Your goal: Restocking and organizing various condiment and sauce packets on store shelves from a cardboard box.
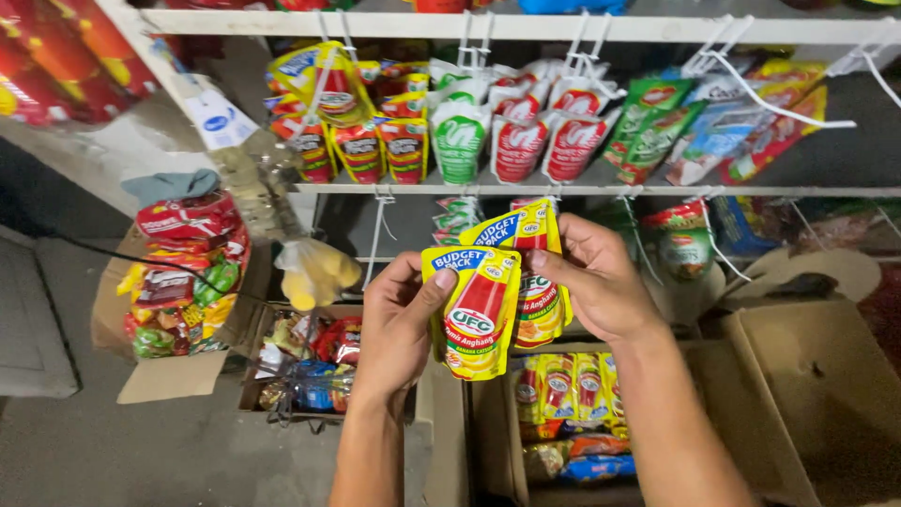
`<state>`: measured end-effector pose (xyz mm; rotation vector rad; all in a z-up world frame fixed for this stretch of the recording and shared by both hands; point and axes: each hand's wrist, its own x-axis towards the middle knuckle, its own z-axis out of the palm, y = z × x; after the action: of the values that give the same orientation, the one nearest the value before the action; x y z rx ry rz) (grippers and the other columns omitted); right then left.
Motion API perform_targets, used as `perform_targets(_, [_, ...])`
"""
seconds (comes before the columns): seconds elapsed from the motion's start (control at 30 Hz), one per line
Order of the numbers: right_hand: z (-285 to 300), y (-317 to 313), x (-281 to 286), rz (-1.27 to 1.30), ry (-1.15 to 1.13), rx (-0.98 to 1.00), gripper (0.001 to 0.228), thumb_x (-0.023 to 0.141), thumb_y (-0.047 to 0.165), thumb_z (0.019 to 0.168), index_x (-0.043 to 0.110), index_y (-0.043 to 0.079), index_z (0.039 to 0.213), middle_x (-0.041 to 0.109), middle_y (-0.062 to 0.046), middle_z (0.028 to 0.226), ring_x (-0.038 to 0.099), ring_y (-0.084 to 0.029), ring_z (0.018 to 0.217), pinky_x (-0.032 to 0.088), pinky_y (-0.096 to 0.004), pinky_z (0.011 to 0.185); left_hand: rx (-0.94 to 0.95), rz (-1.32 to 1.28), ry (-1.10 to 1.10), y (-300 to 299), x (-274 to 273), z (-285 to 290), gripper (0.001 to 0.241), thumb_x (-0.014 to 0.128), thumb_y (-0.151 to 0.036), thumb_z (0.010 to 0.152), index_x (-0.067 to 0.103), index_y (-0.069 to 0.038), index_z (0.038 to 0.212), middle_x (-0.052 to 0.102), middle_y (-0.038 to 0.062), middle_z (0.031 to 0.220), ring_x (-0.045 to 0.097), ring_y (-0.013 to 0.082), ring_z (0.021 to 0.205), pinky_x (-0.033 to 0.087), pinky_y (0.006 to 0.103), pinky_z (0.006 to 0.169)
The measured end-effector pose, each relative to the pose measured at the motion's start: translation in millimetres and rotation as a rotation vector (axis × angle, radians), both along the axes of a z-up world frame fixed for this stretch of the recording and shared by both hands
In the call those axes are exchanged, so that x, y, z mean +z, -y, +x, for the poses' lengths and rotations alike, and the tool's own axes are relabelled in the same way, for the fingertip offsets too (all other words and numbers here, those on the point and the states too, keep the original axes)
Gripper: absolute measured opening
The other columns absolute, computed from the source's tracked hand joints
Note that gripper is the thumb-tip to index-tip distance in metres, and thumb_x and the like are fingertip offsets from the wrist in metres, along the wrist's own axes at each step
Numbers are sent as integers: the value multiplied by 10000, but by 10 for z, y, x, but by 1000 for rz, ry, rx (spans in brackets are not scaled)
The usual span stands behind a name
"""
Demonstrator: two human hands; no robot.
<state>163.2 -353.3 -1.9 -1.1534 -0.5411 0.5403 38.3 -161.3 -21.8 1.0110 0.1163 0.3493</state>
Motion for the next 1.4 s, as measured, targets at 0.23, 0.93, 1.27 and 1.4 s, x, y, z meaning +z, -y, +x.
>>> perform_targets(0.23, [284, 1251, -391, -60, -58, -53, 234, 672, -12, 973, 656, -32, 1206, 724, -74, 1117, 673, -117, 997, 554, -299, 900, -74, 32, -49, 933, -341, 445, 151, 687, -118, 992, 676, 9, 1073, 735, 54, 994, 653, 88, 905, 523, 259, 847])
perform_targets(0.93, [720, 4114, -2135, -274, -463, -90, 252, 661, 84, 977, 689, -32, 1199, 737, -75, 1099, 674, -135, 993, 563, -319, 883, -151, -133, -327, 3821, -2010, 837, 159, 619, -110, 1041, 620, 6, 1149, 685, 79, 1100, 607, 114, 996, 512, 290, 907])
perform_targets(1.27, [440, 4528, -2871, -435, -566, -249, 261, 632, 147, 985, 682, 1, 1195, 743, -73, 1067, 701, -145, 939, 585, -336, 836, -137, -160, -625, 3912, -2810, 661, 635, 564, -198, 1023, 255, -5, 1543, 579, 162, 1379, 561, 202, 1280, 438, 329, 1093])
perform_targets(1.4, [479, 4817, -3199, -678, -363, -421, 212, 618, 146, 1008, 680, 29, 1174, 736, -64, 1053, 676, -119, 929, 570, -314, 812, -91, -108, -577, 3826, -3172, 738, 740, 581, -239, 1015, 214, 73, 1577, 509, 196, 1488, 498, 240, 1360, 415, 335, 1115])
